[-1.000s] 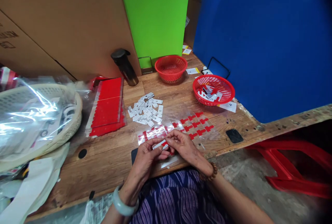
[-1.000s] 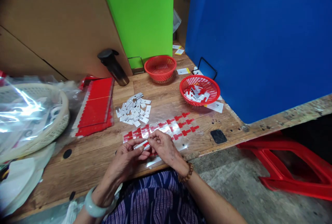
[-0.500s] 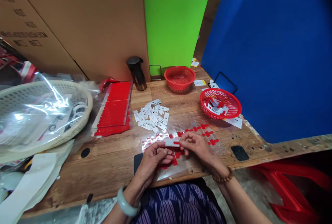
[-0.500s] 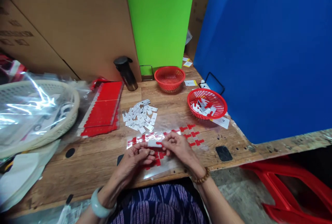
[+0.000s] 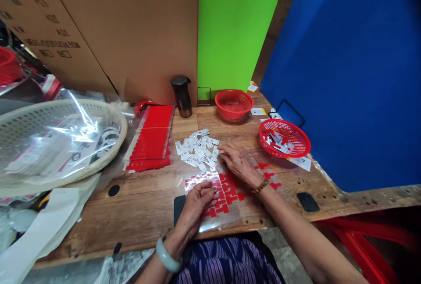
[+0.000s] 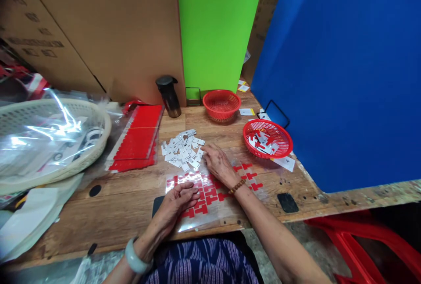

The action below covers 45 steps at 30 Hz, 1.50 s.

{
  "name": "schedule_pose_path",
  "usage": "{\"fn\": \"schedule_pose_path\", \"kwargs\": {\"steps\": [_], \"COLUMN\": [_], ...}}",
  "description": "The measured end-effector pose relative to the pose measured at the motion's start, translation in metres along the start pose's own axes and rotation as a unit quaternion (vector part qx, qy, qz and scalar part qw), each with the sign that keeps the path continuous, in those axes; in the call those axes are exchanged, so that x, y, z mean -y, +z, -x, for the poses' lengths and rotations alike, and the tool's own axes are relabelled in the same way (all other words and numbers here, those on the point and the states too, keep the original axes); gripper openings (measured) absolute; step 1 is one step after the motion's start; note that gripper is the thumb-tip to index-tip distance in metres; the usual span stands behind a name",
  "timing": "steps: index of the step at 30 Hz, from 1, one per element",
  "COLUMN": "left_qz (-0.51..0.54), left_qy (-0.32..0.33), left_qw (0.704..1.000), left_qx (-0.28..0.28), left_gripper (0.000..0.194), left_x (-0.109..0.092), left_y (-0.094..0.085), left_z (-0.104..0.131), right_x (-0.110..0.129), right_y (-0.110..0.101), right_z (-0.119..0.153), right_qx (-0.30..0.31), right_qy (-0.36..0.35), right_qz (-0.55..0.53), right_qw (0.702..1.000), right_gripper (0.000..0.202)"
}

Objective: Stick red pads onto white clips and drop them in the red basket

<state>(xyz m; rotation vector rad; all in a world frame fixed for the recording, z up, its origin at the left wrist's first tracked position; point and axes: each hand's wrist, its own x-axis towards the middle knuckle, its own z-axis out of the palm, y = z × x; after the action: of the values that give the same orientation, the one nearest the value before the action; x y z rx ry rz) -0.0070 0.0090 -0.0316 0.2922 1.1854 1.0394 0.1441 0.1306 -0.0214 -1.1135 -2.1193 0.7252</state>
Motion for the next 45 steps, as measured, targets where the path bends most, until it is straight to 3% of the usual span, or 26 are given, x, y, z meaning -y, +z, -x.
{"fn": "schedule_pose_path", "kwargs": {"steps": [2,5,13,21,36,42,45], "left_qz": [-0.001,0.000,-0.002,-0.007,-0.044,-0.044,-0.035], "left_qy": [-0.003,-0.004,0.000,-0.001,0.018,0.017,0.021], "left_qw": [1.000,1.000,1.000,1.000,0.999,0.999,0.999], "left_qx": [-0.002,0.000,0.000,-0.004,-0.021,-0.020,-0.007], "left_gripper": [0.032,0.029,0.026,0.023,0.023,0.024,0.028], "left_x": [0.001,0.001,0.000,0.002,-0.003,-0.005,-0.007], "left_y": [0.000,0.000,0.001,0.000,0.000,0.000,0.003], "left_z": [-0.001,-0.002,-0.001,-0.003,0.001,0.000,0.000], "right_x": [-0.005,-0.012,-0.020,-0.014,0.011,0.008,0.009], "right_y": [0.004,0.005,0.000,0.001,0.001,-0.015,-0.018], "right_z": [-0.010,-0.021,-0.022,-0.007,-0.009,-0.015,-0.009], "right_qx": [0.072,0.149,0.201,0.187,0.238,0.202,0.133], "right_qy": [-0.060,-0.074,-0.030,0.014,-0.083,-0.061,-0.015], "right_qz": [0.077,0.144,0.158,0.202,0.320,0.295,0.211], "right_qw": [0.993,0.975,0.966,0.961,0.913,0.932,0.968], "right_gripper": [0.032,0.034,0.009,0.017,0.037,0.043,0.047]}}
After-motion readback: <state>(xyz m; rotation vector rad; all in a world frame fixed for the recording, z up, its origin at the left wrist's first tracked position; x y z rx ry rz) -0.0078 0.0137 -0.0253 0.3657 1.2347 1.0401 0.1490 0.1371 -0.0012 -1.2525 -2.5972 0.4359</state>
